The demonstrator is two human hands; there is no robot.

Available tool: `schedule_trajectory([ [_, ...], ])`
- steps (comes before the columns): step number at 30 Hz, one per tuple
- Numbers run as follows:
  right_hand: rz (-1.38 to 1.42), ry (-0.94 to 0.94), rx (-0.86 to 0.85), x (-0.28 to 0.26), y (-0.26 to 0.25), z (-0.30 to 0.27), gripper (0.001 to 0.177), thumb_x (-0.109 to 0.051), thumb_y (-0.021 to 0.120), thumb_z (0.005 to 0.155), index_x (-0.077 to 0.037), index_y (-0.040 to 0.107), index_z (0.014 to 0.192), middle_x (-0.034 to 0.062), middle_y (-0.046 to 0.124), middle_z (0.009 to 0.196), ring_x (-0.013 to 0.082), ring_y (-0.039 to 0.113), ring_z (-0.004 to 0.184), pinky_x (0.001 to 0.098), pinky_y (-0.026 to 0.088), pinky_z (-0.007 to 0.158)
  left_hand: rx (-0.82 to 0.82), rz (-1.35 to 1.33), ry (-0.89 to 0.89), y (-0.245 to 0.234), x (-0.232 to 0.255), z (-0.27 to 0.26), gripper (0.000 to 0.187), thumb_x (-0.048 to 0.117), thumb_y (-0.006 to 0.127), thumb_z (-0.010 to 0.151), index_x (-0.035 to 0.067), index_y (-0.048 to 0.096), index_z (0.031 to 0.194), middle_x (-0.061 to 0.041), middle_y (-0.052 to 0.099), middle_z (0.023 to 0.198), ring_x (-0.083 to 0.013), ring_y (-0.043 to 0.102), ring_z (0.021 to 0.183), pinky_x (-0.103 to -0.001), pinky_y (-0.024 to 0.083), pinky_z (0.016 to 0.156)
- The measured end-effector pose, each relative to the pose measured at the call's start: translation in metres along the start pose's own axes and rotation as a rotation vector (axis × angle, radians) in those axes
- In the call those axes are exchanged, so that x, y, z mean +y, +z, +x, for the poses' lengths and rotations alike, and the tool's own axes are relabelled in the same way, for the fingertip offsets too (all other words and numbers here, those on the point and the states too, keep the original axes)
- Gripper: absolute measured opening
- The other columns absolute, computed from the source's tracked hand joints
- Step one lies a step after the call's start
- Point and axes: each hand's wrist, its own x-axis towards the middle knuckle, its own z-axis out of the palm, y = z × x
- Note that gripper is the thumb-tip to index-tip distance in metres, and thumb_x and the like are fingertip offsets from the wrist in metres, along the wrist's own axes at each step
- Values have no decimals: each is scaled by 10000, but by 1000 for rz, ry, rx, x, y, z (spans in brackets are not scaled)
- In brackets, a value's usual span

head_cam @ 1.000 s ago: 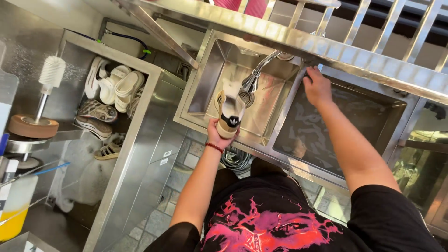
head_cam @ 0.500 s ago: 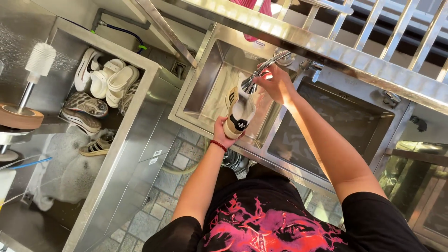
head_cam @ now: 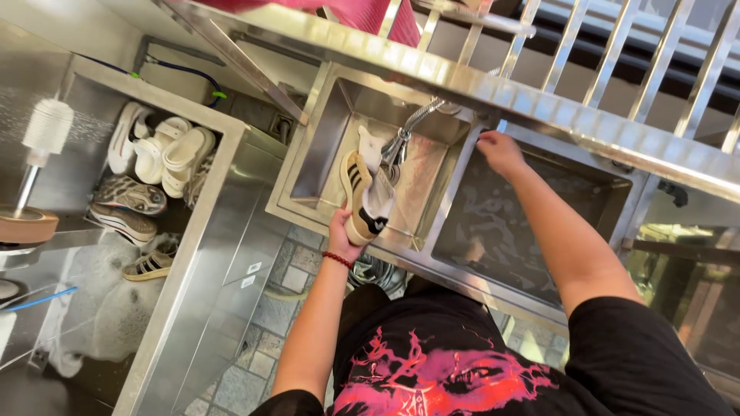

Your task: The recorder uses a specialized shoe washing machine to scrub and rinse a pair of sneakers.

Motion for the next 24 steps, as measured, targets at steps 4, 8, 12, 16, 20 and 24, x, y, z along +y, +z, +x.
schedule_trajectory([
  [4, 898, 443, 89, 12, 3, 27, 209, -248, 696, 952, -92, 639, 1080, 43, 642, 1002, 202, 636, 868, 403, 562, 729, -96, 130, 205, -6, 3, 2, 695, 207, 515, 881, 121, 423, 1565, -135, 600, 1455, -301, 624, 1281, -448, 545, 1041],
  [8, 1446, 400, 258, -7, -34, 44, 178, -288, 637, 1024, -111, 637, 1032, 48, 655, 954, 188, 658, 856, 366, 596, 756, -24, 247, 207, 10, 15, 10, 713, 170, 502, 882, 139, 379, 1583, -148, 567, 1467, -297, 608, 1283, -419, 537, 1028],
  [12, 1943, 470, 353, 3, -45, 52, 269, -247, 636, 1049, -68, 632, 1249, 64, 699, 1128, 198, 703, 1045, 374, 601, 889, 32, 355, 240, 19, 14, 10, 720, 118, 515, 866, 119, 387, 1575, -150, 575, 1440, -298, 624, 1235, -422, 557, 983],
  [16, 415, 274, 648, 58, -87, -7, 427, -181, 610, 1030, -92, 524, 1439, 129, 630, 1241, 297, 612, 1177, 428, 500, 1009, 60, 414, 236, 11, 6, 10, 766, 43, 575, 844, 126, 364, 1576, -143, 567, 1416, -300, 617, 1214, -428, 555, 972],
  [20, 398, 575, 974, 114, -152, -75, 586, -346, 684, 909, -58, 579, 1409, 133, 626, 1333, 310, 577, 1242, 378, 430, 1057, 134, 361, 241, 18, 6, 3, 791, 54, 591, 845, 151, 323, 1583, -148, 568, 1405, -300, 619, 1213, -426, 558, 973],
  [24, -106, 466, 727, 125, -176, -104, 669, -337, 781, 769, -47, 572, 1335, 162, 622, 1260, 347, 577, 1144, 431, 474, 984, 120, 323, 282, 20, 8, -7, 763, 96, 579, 874, 119, 332, 1596, -123, 550, 1475, -264, 604, 1294, -400, 544, 1040],
])
